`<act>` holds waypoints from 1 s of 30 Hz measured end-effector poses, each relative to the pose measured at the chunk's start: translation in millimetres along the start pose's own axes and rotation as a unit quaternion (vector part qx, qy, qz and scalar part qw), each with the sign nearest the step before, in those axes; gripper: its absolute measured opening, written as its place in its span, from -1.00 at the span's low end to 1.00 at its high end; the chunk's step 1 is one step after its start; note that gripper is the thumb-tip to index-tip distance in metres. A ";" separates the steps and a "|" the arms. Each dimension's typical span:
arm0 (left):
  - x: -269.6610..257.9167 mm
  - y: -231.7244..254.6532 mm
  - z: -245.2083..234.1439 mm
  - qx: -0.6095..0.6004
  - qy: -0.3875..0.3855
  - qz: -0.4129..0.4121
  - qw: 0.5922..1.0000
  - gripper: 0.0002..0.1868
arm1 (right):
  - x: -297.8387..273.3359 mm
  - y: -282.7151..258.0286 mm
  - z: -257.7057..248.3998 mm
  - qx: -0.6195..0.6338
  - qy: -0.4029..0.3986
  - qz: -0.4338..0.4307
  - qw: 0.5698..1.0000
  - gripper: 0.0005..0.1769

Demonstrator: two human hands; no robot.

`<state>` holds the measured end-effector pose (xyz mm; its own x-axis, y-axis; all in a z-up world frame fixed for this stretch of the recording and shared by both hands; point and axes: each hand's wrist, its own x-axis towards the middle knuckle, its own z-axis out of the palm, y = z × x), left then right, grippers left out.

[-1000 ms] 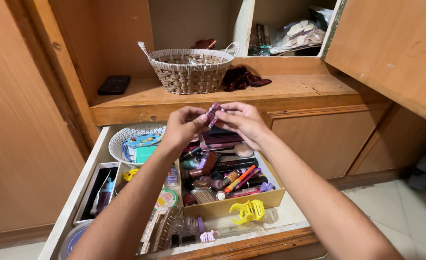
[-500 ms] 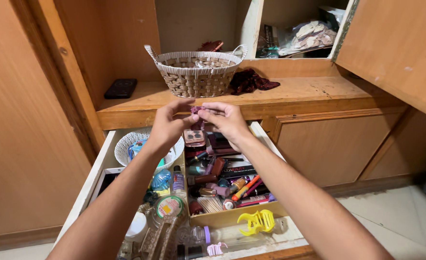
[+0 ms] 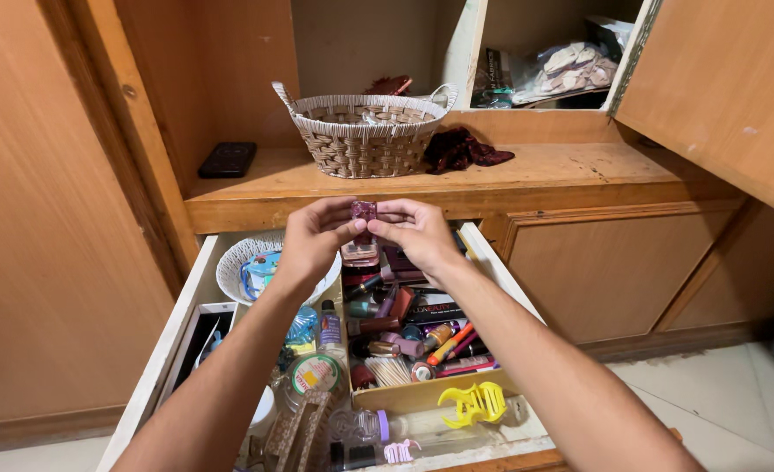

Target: The person repeatedly picks up various hair clips from an open drawer, briefly holds them, and places them into a woven basket on the cabinet shelf. The drawer contains cosmetics and other small items.

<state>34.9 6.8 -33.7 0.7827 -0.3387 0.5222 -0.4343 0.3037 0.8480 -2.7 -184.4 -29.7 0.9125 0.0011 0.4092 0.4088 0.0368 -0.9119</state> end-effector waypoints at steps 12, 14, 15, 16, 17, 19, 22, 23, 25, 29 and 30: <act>-5.2 2.2 7.1 -0.001 -0.015 -0.036 0.999 -0.49 | -3.8 0.3 -15.4 -0.016 -0.012 -0.016 1.000 -0.56; -5.4 3.1 8.0 -0.004 -0.016 -0.037 0.999 -0.49 | -3.9 0.2 -15.8 -0.018 -0.010 -0.016 1.000 -0.56; -5.5 3.3 8.2 -0.006 -0.016 -0.038 0.999 -0.49 | -4.0 0.1 -15.7 -0.019 -0.009 -0.016 1.000 -0.56; -5.6 3.6 8.0 -0.007 -0.015 -0.040 0.999 -0.49 | -4.2 -0.1 -15.3 -0.020 -0.007 -0.014 1.000 -0.56; -5.5 4.0 7.8 -0.008 -0.015 -0.042 0.999 -0.49 | -4.6 -0.6 -15.1 -0.021 -0.005 -0.013 1.000 -0.56; -5.4 4.7 8.2 -0.007 -0.014 -0.043 0.999 -0.49 | -4.9 -1.5 -14.9 -0.023 -0.003 -0.015 1.000 -0.56; -6.8 6.5 8.8 -0.001 -0.012 -0.043 0.999 -0.50 | -5.0 -1.8 -13.8 -0.024 -0.005 -0.020 0.999 -0.57; -7.1 7.5 9.0 0.000 -0.012 -0.045 0.999 -0.50 | -4.6 -2.1 -13.7 -0.025 -0.005 -0.019 0.999 -0.58; -8.1 10.2 9.7 -0.001 -0.015 -0.045 0.999 -0.49 | -4.5 -2.0 -13.9 -0.023 -0.005 -0.021 1.000 -0.59; -11.4 19.9 13.9 0.027 -0.028 -0.050 0.998 -0.34 | -5.7 -1.1 -14.3 -0.033 0.005 -0.039 0.999 -0.67; -12.0 22.8 15.0 0.044 -0.031 -0.055 0.997 -0.28 | -6.1 -1.7 -13.9 -0.041 0.012 -0.044 0.998 -0.70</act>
<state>8.9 4.4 -19.2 0.8002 -0.4201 0.4280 -0.3870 0.1834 0.9036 -8.8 -198.3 -31.1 0.8727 -0.0224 0.4878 0.4865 -0.0460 -0.8725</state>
